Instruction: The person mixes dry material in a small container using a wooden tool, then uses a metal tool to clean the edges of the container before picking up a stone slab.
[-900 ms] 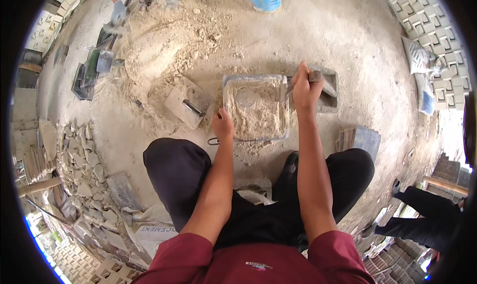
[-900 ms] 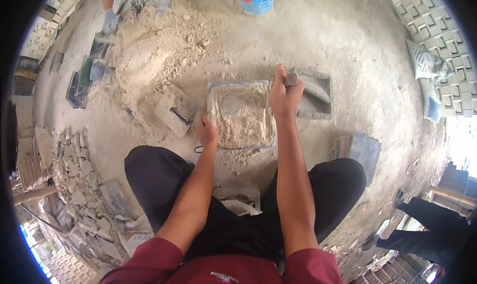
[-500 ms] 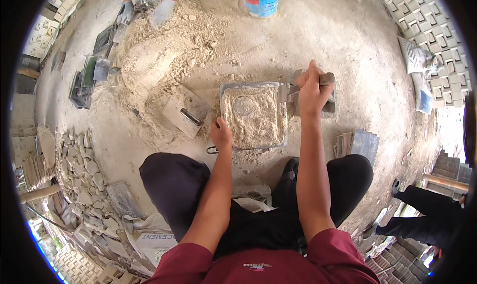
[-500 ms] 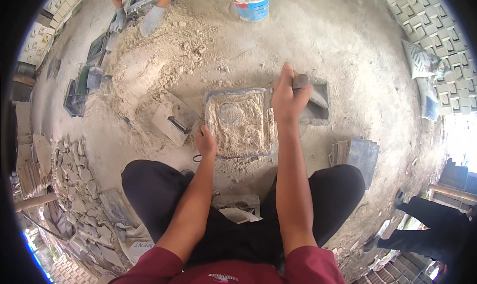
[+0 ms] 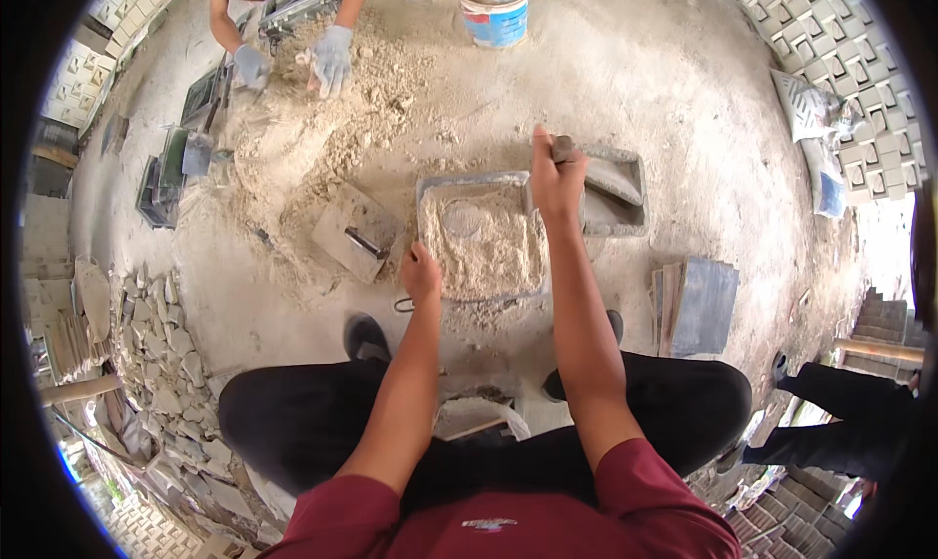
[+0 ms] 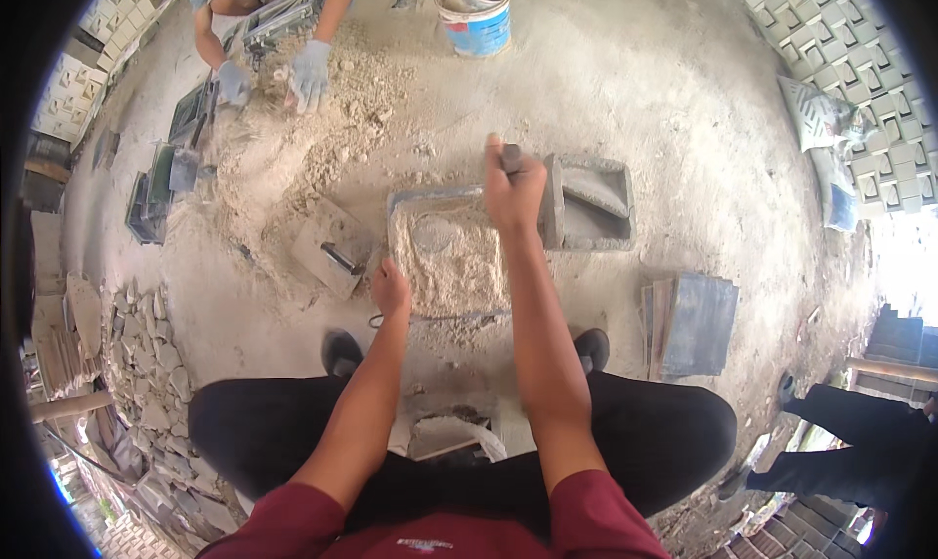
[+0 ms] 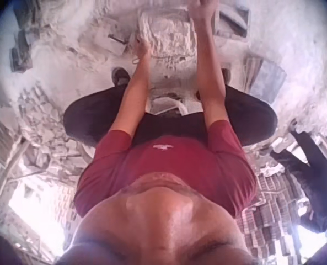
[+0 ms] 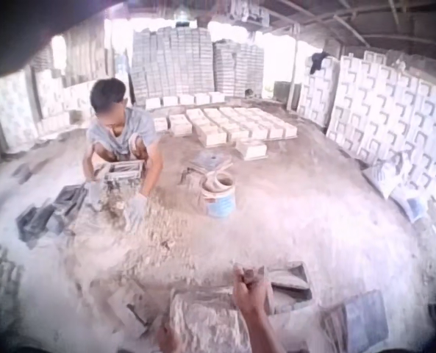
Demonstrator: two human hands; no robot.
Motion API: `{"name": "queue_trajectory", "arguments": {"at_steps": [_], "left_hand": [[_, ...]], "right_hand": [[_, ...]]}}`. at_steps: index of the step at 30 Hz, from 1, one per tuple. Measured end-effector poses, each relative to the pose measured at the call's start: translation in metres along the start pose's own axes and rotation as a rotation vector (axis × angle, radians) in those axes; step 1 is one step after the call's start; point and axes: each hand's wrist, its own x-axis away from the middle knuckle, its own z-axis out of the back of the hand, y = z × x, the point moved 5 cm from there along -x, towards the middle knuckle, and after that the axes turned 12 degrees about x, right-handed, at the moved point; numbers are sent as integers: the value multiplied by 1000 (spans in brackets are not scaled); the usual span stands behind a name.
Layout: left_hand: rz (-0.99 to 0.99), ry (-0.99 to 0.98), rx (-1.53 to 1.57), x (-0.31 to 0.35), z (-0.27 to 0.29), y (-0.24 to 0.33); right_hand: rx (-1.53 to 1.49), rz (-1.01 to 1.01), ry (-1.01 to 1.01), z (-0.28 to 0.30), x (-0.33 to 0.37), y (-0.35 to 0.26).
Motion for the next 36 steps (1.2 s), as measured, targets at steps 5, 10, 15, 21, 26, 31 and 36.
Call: {"name": "queue_trajectory", "arguments": {"at_steps": [5,10,15,21,26,31,36], "left_hand": [[-36,-28,3,-6,5,1],[-10,-108,-5,-9,-9,4],[-3,-76,14,-5,-6,-16],[-8,-72,2,-30,8,-28],[-49,-74,27,0,-10,-1],[-102,-42,-21,3,1,7],[-52,-59,31,3,5,11]], "right_hand": [[-208,-52,31,19,7,-13],[-326,-147,128,32,-4,-9],[-285,2,147,50,23,5],[-387,86,70,52,28,-45],[-22,145,106,52,30,16],[-284,105,77,57,30,0],[-246,116,25,44,21,4]]}}
